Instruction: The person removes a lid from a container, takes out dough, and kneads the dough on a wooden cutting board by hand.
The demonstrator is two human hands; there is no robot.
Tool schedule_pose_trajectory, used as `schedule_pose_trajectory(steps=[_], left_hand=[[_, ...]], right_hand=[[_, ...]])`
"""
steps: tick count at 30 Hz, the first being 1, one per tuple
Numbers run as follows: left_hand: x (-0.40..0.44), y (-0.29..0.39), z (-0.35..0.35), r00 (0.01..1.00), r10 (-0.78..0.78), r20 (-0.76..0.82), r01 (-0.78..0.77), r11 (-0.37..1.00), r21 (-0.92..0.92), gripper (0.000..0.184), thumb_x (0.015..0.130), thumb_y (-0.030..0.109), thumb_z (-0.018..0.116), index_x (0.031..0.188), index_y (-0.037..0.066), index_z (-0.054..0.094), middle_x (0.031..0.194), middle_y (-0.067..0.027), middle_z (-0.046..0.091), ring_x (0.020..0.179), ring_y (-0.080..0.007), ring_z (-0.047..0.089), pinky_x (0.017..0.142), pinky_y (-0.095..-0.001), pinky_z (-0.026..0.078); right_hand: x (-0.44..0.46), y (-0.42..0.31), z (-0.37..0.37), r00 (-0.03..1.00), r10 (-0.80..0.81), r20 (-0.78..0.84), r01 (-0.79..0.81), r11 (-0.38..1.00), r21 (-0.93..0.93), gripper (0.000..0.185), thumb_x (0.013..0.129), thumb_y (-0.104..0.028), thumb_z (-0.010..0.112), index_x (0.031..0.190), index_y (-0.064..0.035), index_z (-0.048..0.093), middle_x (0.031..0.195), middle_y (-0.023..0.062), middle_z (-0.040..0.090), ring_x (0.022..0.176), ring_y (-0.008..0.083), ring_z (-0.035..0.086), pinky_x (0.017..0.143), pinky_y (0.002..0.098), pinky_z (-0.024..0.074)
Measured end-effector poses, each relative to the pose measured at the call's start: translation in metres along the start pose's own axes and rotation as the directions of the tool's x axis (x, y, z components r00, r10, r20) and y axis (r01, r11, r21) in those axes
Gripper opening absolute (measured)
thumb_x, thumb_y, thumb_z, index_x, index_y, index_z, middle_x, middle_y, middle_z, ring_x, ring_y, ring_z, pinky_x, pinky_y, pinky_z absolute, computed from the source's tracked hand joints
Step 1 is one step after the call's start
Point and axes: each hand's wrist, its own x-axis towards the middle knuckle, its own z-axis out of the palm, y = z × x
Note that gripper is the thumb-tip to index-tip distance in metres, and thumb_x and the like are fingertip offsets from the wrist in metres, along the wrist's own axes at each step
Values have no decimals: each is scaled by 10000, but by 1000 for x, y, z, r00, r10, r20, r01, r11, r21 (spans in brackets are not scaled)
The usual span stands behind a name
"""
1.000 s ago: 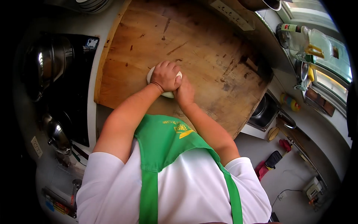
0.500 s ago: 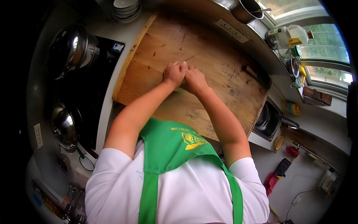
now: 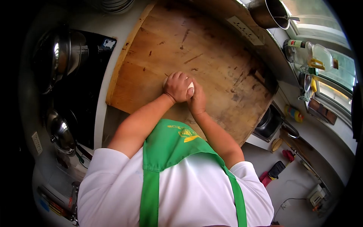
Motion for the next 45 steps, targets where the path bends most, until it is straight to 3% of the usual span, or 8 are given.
schedule_pose_trajectory(steps=[9, 11, 14, 19, 22, 26, 33, 45], left_hand=[[63, -25, 45, 885, -394, 247, 371, 919, 134, 356, 887, 361, 506, 896, 87, 733, 1021, -137, 727, 1008, -366, 654, 882, -509, 516], [80, -11, 18, 713, -595, 370, 564, 801, 201, 445, 949, 394, 465, 950, 64, 763, 1118, -156, 748, 1089, -383, 667, 946, -523, 497], [45, -29, 29, 435, -836, 333, 880, 473, 37, 518, 1008, 434, 406, 1024, 60, 764, 1110, -181, 753, 1103, -388, 674, 981, -490, 493], [-25, -1, -5, 535, -753, 384, 818, 348, -458, 609, 1058, 501, 326, 1046, 59, 744, 1145, -176, 733, 1060, -408, 667, 947, -474, 496], [-55, 46, -19, 708, -697, 115, 674, 619, -403, 518, 1057, 432, 388, 1027, 55, 742, 1064, -181, 724, 1013, -412, 659, 918, -471, 506], [-68, 62, -15, 943, -303, -138, 269, 938, -221, 304, 915, 269, 529, 1035, 61, 715, 1095, -157, 699, 1008, -401, 634, 920, -487, 509], [-42, 69, 17, 999, -34, -30, 33, 999, -40, 351, 878, 363, 556, 1086, 98, 652, 1085, -124, 654, 1014, -360, 617, 908, -494, 488], [45, 30, 70, 894, -402, 199, 387, 916, 109, 284, 817, 309, 567, 967, 98, 685, 1074, -151, 702, 1015, -365, 640, 895, -494, 506]], right_hand=[[80, 21, -8, 968, 171, 181, -185, 981, 64, 506, 891, -311, 750, 1337, -140, 584, 1158, 195, 717, 1029, 391, 693, 834, 467, 567], [110, -10, -47, 660, 381, 647, -534, 844, 48, 623, 825, -334, 820, 1362, -156, 557, 1169, 148, 740, 1076, 356, 701, 876, 457, 571], [116, -40, -67, 691, 70, 720, 151, 959, -238, 678, 777, -260, 859, 1382, -147, 576, 1221, 178, 717, 1107, 382, 687, 912, 454, 575], [50, -95, -64, 682, -62, 729, 458, 813, -359, 686, 735, -300, 871, 1350, -150, 604, 1280, 178, 686, 1128, 370, 671, 893, 467, 575], [20, -111, -102, 812, 91, 577, 80, 961, -265, 717, 746, -267, 867, 1390, -136, 577, 1372, 195, 633, 1147, 394, 660, 923, 467, 572], [-38, -65, -88, 931, -119, 345, 199, 957, -209, 763, 762, -201, 849, 1437, -82, 515, 1415, 224, 585, 1201, 433, 617, 980, 466, 548], [-56, 3, -49, 992, -114, -49, 108, 988, -113, 429, 901, -144, 664, 1326, -119, 620, 1283, 184, 641, 1119, 382, 647, 906, 443, 560], [53, 36, -51, 967, 123, 225, -87, 983, -164, 346, 919, -247, 684, 1245, -152, 614, 1048, 182, 694, 972, 381, 684, 798, 478, 568]])
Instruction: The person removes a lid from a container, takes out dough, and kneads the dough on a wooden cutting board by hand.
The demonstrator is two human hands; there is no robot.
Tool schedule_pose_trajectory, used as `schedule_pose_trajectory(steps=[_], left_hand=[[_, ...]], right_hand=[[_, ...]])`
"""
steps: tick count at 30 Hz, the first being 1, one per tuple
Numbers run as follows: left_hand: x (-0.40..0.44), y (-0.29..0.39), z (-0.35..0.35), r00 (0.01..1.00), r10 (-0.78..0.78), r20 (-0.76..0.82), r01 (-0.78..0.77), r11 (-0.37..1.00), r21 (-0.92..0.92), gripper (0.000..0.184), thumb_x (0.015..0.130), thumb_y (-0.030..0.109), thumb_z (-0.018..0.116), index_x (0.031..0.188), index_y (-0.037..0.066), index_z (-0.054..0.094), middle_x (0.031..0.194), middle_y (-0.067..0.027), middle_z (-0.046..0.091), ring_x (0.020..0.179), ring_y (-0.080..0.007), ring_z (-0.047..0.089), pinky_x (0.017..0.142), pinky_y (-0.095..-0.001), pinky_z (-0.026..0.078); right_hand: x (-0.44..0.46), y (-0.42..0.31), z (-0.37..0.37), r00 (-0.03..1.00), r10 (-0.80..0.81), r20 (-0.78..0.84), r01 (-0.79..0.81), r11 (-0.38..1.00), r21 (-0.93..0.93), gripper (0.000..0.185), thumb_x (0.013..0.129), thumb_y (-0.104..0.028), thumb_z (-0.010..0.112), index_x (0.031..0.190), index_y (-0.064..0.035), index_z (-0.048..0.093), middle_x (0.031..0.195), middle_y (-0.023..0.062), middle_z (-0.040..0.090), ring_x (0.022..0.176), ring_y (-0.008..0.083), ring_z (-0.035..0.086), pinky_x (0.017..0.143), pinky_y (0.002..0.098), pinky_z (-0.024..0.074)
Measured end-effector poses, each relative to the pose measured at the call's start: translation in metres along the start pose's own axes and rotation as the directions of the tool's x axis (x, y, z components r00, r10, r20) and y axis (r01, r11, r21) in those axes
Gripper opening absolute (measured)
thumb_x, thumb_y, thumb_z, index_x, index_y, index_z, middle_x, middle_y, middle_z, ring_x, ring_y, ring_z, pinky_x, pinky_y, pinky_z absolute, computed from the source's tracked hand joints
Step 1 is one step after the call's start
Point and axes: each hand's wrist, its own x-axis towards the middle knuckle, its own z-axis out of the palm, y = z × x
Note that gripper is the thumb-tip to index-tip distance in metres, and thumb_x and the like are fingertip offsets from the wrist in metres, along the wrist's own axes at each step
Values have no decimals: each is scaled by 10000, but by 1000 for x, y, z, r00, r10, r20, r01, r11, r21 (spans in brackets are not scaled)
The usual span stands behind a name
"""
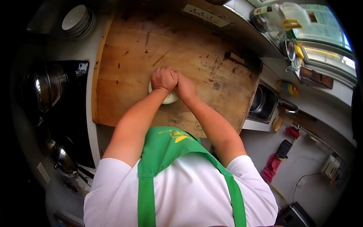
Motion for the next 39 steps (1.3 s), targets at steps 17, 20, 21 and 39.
schedule_pose_trajectory(steps=[17, 20, 21, 39], left_hand=[[-106, -27, -63, 967, 88, -240, -160, 941, -299, 325, 942, 260, 476, 907, 60, 729, 943, -161, 717, 898, -397, 643, 839, -489, 515], [-105, -20, -60, 917, 280, -283, -316, 945, -90, 265, 873, 275, 510, 972, 107, 689, 985, -118, 679, 928, -363, 620, 830, -479, 493], [-98, -18, -58, 915, 292, -278, -328, 940, -94, 265, 873, 275, 510, 972, 107, 689, 985, -118, 679, 928, -363, 620, 830, -479, 493], [23, -16, -33, 996, -63, 59, 59, 996, 71, 398, 949, 361, 452, 964, 63, 715, 988, -182, 727, 947, -435, 671, 816, -547, 518]], right_hand=[[-106, -70, -11, 960, -239, -148, 249, 967, 49, 793, 674, -249, 901, 1330, -38, 509, 1239, 232, 633, 1134, 445, 615, 957, 499, 521], [-107, -49, 23, 937, -239, -255, 252, 968, 18, 808, 689, -220, 879, 1371, -43, 483, 1272, 233, 607, 1154, 436, 605, 969, 488, 515], [-104, -45, 28, 944, -192, -269, 209, 977, 33, 802, 695, -210, 868, 1376, -47, 478, 1275, 232, 600, 1159, 432, 602, 971, 485, 513], [14, -27, 5, 984, 80, 162, -88, 995, 46, 573, 790, -307, 799, 1211, -28, 529, 1059, 187, 721, 992, 405, 701, 824, 496, 573]])
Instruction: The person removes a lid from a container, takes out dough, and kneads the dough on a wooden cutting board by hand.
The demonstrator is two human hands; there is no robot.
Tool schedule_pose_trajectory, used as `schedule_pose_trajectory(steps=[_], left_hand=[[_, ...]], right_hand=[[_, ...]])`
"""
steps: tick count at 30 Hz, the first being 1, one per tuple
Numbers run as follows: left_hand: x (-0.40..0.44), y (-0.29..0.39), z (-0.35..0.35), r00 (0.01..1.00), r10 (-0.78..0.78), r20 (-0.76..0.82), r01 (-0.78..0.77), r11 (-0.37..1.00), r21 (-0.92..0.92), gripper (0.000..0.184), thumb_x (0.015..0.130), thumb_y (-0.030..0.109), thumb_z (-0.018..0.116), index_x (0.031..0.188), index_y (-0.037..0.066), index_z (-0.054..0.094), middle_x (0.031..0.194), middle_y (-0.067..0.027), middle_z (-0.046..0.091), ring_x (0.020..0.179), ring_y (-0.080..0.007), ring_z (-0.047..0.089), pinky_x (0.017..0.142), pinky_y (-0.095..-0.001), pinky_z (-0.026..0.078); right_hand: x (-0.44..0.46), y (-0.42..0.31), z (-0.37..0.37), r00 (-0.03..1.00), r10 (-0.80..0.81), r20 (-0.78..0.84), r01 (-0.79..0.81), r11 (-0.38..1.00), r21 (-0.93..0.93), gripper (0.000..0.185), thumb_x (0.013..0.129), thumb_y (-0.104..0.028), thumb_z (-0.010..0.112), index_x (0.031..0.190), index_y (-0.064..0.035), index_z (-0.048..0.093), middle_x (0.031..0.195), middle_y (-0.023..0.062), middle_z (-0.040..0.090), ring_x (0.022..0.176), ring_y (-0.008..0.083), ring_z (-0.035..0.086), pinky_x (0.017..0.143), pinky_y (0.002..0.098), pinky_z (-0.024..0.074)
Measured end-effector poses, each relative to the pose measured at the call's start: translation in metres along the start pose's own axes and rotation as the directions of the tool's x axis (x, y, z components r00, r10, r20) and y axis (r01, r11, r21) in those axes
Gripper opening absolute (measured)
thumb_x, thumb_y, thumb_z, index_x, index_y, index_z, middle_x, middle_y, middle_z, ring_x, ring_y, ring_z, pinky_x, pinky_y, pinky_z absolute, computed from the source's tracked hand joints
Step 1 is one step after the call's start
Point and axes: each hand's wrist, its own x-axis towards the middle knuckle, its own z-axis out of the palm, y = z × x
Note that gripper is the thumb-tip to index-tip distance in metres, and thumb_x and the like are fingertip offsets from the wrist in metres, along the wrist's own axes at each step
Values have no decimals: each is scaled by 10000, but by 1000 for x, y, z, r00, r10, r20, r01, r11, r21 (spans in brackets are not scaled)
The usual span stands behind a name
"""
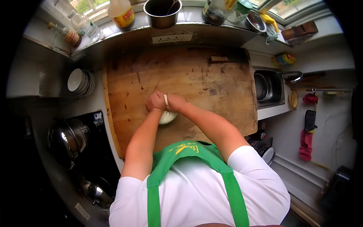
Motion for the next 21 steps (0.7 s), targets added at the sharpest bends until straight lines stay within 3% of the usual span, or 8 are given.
schedule_pose_trajectory(steps=[5, 7, 8, 9, 10, 12, 16, 21], left_hand=[[-7, -33, -17, 945, -176, 274, 254, 925, -282, 551, 986, 432, 394, 992, 49, 791, 1082, -247, 725, 1058, -466, 659, 902, -518, 510], [-47, -29, -32, 953, -233, 194, 279, 923, -265, 533, 990, 416, 412, 971, 33, 782, 1037, -247, 729, 1021, -467, 661, 906, -513, 506], [-62, -23, -34, 966, -237, 104, 257, 928, -271, 517, 994, 400, 429, 949, 16, 773, 993, -246, 732, 984, -469, 662, 911, -508, 502], [-82, -29, -33, 997, 52, -65, -61, 988, -144, 422, 973, 322, 472, 918, 25, 767, 949, -214, 729, 941, -453, 645, 921, -510, 491], [-100, -28, -33, 997, 32, -66, -40, 990, -133, 422, 973, 322, 472, 918, 25, 767, 949, -214, 729, 941, -453, 645, 921, -510, 491], [-129, -20, -31, 887, 281, -366, -333, 939, -84, 356, 960, 270, 467, 949, 38, 736, 979, -181, 691, 961, -421, 605, 927, -498, 468], [-138, -15, -15, 799, 466, -381, -425, 885, 191, 362, 926, 338, 490, 1099, 84, 682, 1053, -151, 661, 1047, -377, 591, 966, -488, 451], [-86, -23, -1, 861, 411, -300, -363, 910, 202, 357, 887, 396, 510, 1036, 111, 668, 1075, -129, 636, 1016, -380, 590, 887, -507, 464]], right_hand=[[-30, -46, 23, 988, -23, -153, -5, 983, -182, 727, 775, -314, 818, 1337, 19, 499, 1114, 224, 705, 1042, 362, 701, 878, 476, 579], [-65, -64, 32, 965, -127, -228, 81, 976, -203, 862, 757, -272, 847, 1433, 63, 431, 1225, 264, 655, 1101, 370, 665, 924, 465, 559], [-82, -65, 15, 970, -142, -197, 104, 976, -191, 862, 757, -272, 847, 1433, 63, 431, 1225, 264, 655, 1101, 370, 665, 924, 465, 559], [-95, -61, -2, 973, -189, -130, 183, 981, -63, 857, 753, -245, 850, 1439, 59, 437, 1246, 258, 646, 1104, 384, 657, 930, 466, 554], [-101, -51, -11, 968, -240, -74, 245, 967, 69, 854, 748, -217, 853, 1446, 56, 443, 1268, 253, 638, 1108, 399, 648, 937, 467, 549], [-104, -19, 9, 941, -305, -145, 321, 941, 108, 792, 744, -199, 850, 1407, 19, 474, 1209, 229, 655, 1075, 404, 655, 910, 467, 557], [-107, 2, 32, 930, -292, -223, 332, 929, 166, 671, 750, -198, 843, 1330, -71, 530, 1130, 188, 679, 1044, 407, 662, 884, 481, 554], [-67, 6, 42, 972, -151, -179, 184, 966, 182, 559, 770, -206, 826, 1239, -84, 549, 1071, 193, 683, 1005, 401, 677, 824, 506, 559]])
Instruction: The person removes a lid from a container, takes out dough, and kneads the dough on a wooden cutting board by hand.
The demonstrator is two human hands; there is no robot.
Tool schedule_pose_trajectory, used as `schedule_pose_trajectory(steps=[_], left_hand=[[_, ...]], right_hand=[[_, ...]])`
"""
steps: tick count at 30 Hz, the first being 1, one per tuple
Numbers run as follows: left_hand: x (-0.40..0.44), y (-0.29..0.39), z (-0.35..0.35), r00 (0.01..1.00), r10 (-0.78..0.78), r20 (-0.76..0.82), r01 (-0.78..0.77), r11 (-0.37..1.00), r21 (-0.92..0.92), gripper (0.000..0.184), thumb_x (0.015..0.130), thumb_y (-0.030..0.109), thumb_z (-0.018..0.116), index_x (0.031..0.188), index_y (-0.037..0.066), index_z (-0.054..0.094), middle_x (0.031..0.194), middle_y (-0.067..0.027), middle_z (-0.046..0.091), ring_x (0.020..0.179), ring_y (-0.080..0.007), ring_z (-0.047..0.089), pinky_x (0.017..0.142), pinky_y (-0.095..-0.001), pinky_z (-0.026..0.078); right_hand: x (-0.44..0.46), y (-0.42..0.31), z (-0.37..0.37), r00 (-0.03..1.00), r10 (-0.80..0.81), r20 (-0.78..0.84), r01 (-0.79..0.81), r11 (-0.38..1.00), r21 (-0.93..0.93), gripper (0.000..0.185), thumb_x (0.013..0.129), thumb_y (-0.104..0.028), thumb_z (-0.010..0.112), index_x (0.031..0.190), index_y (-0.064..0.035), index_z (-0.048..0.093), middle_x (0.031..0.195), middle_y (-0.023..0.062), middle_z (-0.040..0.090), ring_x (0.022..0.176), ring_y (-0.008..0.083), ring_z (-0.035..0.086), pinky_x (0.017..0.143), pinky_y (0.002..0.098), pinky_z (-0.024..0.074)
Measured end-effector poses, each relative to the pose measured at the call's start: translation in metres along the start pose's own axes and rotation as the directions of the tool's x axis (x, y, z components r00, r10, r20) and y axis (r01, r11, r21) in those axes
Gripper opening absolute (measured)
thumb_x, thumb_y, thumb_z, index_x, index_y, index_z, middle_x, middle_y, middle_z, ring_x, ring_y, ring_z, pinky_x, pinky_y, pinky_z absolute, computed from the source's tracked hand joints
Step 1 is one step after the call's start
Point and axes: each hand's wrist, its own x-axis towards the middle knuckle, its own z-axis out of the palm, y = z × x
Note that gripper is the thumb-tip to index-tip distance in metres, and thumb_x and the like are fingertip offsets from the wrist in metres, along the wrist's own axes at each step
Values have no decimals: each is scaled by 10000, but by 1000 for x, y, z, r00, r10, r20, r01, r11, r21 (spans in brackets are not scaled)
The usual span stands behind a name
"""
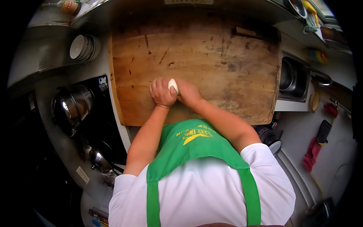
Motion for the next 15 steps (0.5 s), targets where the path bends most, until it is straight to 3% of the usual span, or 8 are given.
schedule_pose_trajectory(steps=[2, 5, 7, 11, 13, 14, 15], left_hand=[[26, -8, 6, 999, -25, 43, 27, 998, -56, 324, 898, 381, 499, 961, 109, 663, 952, -126, 653, 914, -380, 603, 804, -508, 471], [47, -26, 16, 986, -59, 157, 73, 994, -86, 286, 879, 343, 501, 945, 124, 673, 943, -108, 660, 912, -368, 608, 804, -504, 476], [60, -34, 21, 987, -40, 158, 55, 995, -88, 253, 872, 310, 501, 941, 139, 674, 936, -106, 672, 905, -360, 619, 797, -497, 484], [73, -45, 35, 965, -86, 249, 110, 991, -83, 259, 874, 314, 503, 909, 128, 680, 900, -127, 690, 894, -361, 646, 786, -513, 501], [77, -42, 34, 957, -101, 271, 127, 989, -78, 277, 871, 327, 505, 885, 117, 685, 890, -127, 697, 893, -358, 660, 778, -522, 508], [78, -41, 34, 923, -213, 321, 231, 973, -20, 309, 893, 334, 496, 882, 104, 703, 925, -137, 714, 926, -372, 664, 797, -531, 510], [82, -38, 31, 880, -319, 353, 327, 944, 38, 343, 916, 340, 488, 879, 92, 721, 959, -146, 730, 959, -385, 668, 817, -539, 512]], right_hand=[[17, -1, -1, 997, 65, 34, -64, 997, -34, 535, 776, -212, 819, 1221, -88, 551, 1051, 194, 684, 983, 401, 684, 797, 514, 563], [40, -5, 3, 991, 122, -57, -116, 988, 99, 496, 794, -244, 807, 1191, -92, 552, 1015, 190, 690, 928, 404, 696, 750, 527, 567], [53, -8, 3, 963, 269, -5, -269, 963, -5, 500, 802, -299, 804, 1189, -98, 560, 993, 192, 702, 905, 405, 706, 741, 518, 571], [77, -13, -12, 941, 334, -57, -337, 939, -63, 522, 795, -376, 810, 1184, -107, 588, 1015, 190, 726, 943, 393, 715, 774, 502, 578], [94, -5, -35, 944, 267, 193, -268, 963, -19, 576, 771, -452, 825, 1193, -116, 622, 1074, 172, 741, 995, 373, 718, 837, 481, 577], [86, -10, -35, 915, 226, 333, -244, 970, 12, 605, 759, -490, 832, 1198, -121, 639, 1104, 162, 748, 1022, 363, 720, 869, 471, 577], [79, -19, -34, 921, 236, 311, -249, 968, 1, 605, 759, -490, 832, 1198, -121, 639, 1104, 162, 748, 1022, 363, 720, 869, 471, 577]])
